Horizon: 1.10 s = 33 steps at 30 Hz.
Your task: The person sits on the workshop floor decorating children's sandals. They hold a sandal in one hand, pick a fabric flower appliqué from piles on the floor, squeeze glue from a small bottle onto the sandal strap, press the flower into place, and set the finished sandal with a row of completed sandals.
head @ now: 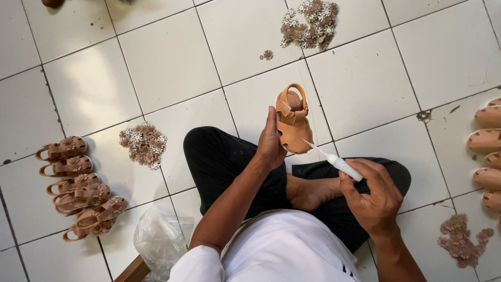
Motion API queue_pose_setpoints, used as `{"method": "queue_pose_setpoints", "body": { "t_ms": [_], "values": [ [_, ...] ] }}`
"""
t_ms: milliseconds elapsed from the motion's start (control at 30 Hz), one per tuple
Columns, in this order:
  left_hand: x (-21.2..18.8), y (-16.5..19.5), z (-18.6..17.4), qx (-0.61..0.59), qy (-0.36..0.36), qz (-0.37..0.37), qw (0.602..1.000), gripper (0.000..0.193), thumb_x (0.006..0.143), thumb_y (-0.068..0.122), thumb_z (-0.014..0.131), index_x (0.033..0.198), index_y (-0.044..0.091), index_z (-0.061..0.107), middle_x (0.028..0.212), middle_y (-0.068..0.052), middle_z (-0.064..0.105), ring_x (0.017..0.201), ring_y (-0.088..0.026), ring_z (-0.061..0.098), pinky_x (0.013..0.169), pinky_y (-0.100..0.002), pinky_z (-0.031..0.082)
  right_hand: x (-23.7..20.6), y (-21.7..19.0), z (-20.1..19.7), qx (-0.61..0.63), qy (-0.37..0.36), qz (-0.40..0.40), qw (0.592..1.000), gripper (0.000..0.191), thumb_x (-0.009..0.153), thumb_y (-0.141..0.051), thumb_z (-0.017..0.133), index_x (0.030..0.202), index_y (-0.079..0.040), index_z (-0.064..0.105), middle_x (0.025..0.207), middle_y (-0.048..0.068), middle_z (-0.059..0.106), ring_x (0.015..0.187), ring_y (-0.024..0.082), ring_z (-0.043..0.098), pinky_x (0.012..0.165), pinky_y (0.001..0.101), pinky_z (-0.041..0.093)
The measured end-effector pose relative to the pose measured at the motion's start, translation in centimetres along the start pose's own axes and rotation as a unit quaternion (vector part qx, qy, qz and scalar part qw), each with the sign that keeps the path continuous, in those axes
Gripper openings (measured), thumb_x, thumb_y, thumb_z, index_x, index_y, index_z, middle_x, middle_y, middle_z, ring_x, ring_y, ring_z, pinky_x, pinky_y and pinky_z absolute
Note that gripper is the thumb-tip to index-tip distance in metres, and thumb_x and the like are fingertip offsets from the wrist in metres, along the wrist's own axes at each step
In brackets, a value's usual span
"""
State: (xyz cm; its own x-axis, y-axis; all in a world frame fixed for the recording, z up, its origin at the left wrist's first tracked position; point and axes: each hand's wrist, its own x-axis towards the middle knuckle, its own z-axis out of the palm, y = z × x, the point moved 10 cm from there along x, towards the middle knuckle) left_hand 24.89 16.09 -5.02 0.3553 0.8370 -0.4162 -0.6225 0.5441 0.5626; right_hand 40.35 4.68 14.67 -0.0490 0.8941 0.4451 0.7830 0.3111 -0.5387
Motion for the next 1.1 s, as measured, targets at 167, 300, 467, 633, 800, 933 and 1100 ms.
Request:
{"method": "queue_pose_setpoints", "body": {
  "t_ms": [167,300,467,633,800,933,1100],
  "values": [
    [0.1,-0.1,0.0,-0.003,-0.004,-0.005,1.000,0.071,0.107,0.060,0.022,0.149,0.005,0.038,0.133,-0.016,0.055,0.122,-0.023,0.060,0.101,-0.042,0.056,-0.2,-0.1,-0.3,-0.013,0.006,0.003,1.000,0.027,0.093,-0.011,0.080,0.116,-0.002,0.067,0.109,0.012,0.072,0.101,0.024,0.074,0.084,0.0327,0.062],
    [0.2,-0.2,0.0,-0.018,-0.005,-0.002,1.000,0.070,0.107,0.059,0.023,0.149,0.005,0.040,0.134,-0.015,0.056,0.122,-0.022,0.060,0.102,-0.041,0.056,0.0,0.0,-0.3,-0.002,0.008,0.008,1.000,0.027,0.093,-0.010,0.079,0.116,-0.003,0.067,0.110,0.012,0.072,0.101,0.023,0.074,0.085,0.0325,0.062],
    [0.3,-0.4,-0.1,-0.026,-0.012,0.005,1.000,0.069,0.108,0.059,0.024,0.148,0.006,0.041,0.133,-0.014,0.057,0.120,-0.020,0.061,0.101,-0.040,0.055,0.1,-0.1,-0.3,0.000,0.003,0.008,1.000,0.027,0.094,-0.009,0.079,0.117,-0.003,0.067,0.110,0.012,0.072,0.101,0.023,0.074,0.085,0.0319,0.063],
    [0.4,-1.0,-0.5,-0.008,-0.001,-0.006,1.000,0.071,0.107,0.060,0.024,0.146,0.004,0.044,0.132,-0.016,0.058,0.119,-0.020,0.062,0.100,-0.040,0.057,0.0,-0.4,-0.5,-0.024,0.008,-0.008,1.000,0.027,0.094,-0.009,0.079,0.116,-0.002,0.067,0.108,0.013,0.072,0.098,0.024,0.074,0.082,0.0323,0.063],
    [0.2,-1.1,-0.3,-0.016,-0.008,-0.015,1.000,0.071,0.107,0.061,0.024,0.146,0.005,0.042,0.131,-0.015,0.057,0.117,-0.021,0.062,0.095,-0.041,0.058,-0.3,-0.2,-0.4,-0.018,0.004,-0.009,1.000,0.027,0.094,-0.010,0.079,0.117,-0.002,0.067,0.108,0.013,0.072,0.099,0.024,0.074,0.081,0.0315,0.064],
    [0.2,-1.0,-0.1,-0.011,-0.004,-0.013,1.000,0.072,0.107,0.060,0.024,0.148,0.004,0.041,0.133,-0.016,0.056,0.120,-0.021,0.062,0.097,-0.041,0.058,-0.4,0.0,-0.3,-0.021,0.002,-0.010,1.000,0.027,0.094,-0.011,0.079,0.116,-0.002,0.067,0.108,0.013,0.072,0.099,0.024,0.074,0.081,0.0320,0.064],
    [0.2,-0.9,0.0,-0.009,0.001,-0.007,1.000,0.070,0.106,0.059,0.023,0.151,0.006,0.037,0.137,-0.016,0.054,0.122,-0.020,0.061,0.100,-0.039,0.058,-0.5,0.1,-0.3,-0.025,-0.001,-0.009,1.000,0.027,0.094,-0.012,0.079,0.116,-0.002,0.067,0.108,0.013,0.072,0.100,0.024,0.074,0.082,0.0326,0.064]
  ]
}}
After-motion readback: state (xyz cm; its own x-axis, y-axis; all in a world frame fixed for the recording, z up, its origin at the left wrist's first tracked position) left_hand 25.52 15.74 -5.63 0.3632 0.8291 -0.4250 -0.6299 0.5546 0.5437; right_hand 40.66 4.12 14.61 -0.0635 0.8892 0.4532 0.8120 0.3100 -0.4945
